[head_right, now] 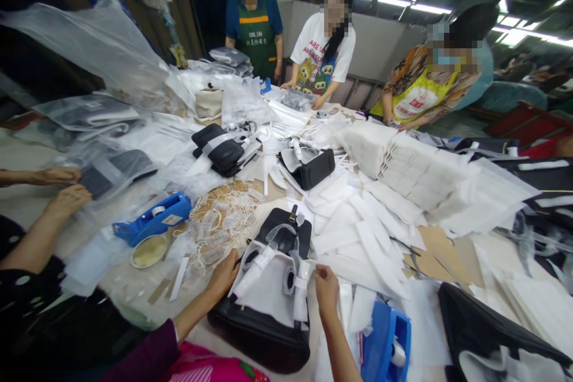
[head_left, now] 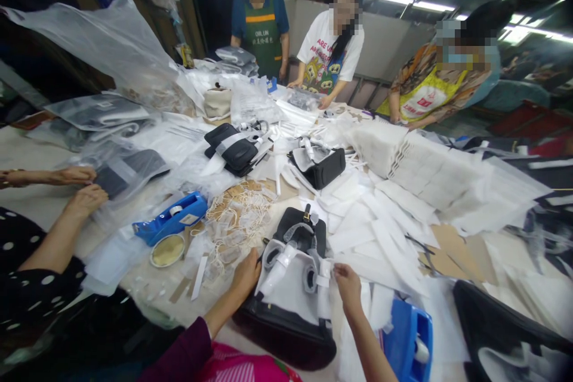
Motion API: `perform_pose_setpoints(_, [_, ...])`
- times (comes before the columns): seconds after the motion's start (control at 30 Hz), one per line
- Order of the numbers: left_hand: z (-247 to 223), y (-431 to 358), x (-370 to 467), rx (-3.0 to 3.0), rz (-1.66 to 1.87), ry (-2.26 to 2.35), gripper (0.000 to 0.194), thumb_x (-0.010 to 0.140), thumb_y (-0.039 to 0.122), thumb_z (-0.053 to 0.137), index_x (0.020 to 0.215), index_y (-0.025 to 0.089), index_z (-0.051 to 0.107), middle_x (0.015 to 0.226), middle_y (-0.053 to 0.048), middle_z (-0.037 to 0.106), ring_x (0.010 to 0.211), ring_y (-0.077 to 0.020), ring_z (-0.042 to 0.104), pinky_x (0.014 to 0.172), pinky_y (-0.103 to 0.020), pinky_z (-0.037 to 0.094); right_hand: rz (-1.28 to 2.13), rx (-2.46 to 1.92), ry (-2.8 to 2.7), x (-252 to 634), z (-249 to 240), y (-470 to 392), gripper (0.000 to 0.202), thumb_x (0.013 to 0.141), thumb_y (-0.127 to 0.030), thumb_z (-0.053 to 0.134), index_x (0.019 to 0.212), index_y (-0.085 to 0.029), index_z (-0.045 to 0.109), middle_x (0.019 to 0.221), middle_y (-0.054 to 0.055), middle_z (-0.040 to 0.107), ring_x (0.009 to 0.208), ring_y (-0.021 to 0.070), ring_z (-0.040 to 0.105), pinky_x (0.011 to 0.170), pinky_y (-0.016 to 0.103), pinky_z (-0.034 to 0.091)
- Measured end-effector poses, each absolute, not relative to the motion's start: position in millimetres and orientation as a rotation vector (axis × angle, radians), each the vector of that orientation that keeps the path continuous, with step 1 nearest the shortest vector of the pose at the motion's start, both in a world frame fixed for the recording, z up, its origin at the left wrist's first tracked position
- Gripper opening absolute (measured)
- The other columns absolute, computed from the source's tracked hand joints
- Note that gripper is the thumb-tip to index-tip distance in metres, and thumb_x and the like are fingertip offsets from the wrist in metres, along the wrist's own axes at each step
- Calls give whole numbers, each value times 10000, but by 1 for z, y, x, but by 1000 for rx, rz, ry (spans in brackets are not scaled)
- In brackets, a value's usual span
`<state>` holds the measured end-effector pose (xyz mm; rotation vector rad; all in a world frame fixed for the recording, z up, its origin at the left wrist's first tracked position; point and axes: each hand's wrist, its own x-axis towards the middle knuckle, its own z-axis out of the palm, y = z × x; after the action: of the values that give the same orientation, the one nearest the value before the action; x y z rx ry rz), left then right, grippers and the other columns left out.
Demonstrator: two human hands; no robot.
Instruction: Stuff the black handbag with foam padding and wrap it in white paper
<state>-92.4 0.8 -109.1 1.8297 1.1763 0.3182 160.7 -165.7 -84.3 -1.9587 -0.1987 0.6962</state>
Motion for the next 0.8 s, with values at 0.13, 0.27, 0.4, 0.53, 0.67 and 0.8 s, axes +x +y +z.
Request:
perform_pose_setpoints(0.13, [-107,1,-91,1909,203,1190,125,825,181,441,782,235,337,724,-5,491,727,-204,521,676,-283,330,656,-1765,-403,155,-48,-122,338,627,-355,637,914,-183,684,932,73,717,904,240,638,868,371,461])
perform_pose_setpoints(0.27, [-105,1,-90,1976,100,1203,91,852,162,393,823,225,334,780,-22,520,779,-204,534,696,-284,345,1015,-1655,-318,139,-48,-62,321,637,-413,683,832,-158,689,884,90,709,892,248,630,871,406,455])
perform_pose_setpoints(0.4, [-103,2,-91,1972,132,1129,83,841,148,372,826,221,335,800,-28,512,777,-195,513,705,-285,345,1206,-1624,-94,134,-66,-19,179,718,-364,638,676,-192,614,764,81,674,864,226,633,874,412,469])
perform_pose_setpoints(0.53, [-99,3,-95,1861,283,997,66,816,186,384,777,218,342,769,-11,456,727,-175,443,690,-284,336,1182,-1565,-80,129,-62,-19,145,796,-331,534,740,-220,609,915,77,692,971,198,625,910,392,477])
perform_pose_setpoints(0.67, [-92,3,-104,1465,399,726,97,773,269,489,777,190,433,778,-4,463,767,-165,438,733,-282,363,1042,-1367,-88,114,-31,-51,105,755,-308,621,794,-210,627,981,56,700,1024,191,621,994,393,453])
perform_pose_setpoints(0.8, [-87,-1,-112,1018,287,640,255,832,430,500,908,187,524,926,-18,538,828,-151,493,696,-249,402,933,-1275,-169,94,10,-81,166,725,-327,699,804,-198,631,1009,47,695,1047,201,622,1053,408,421])
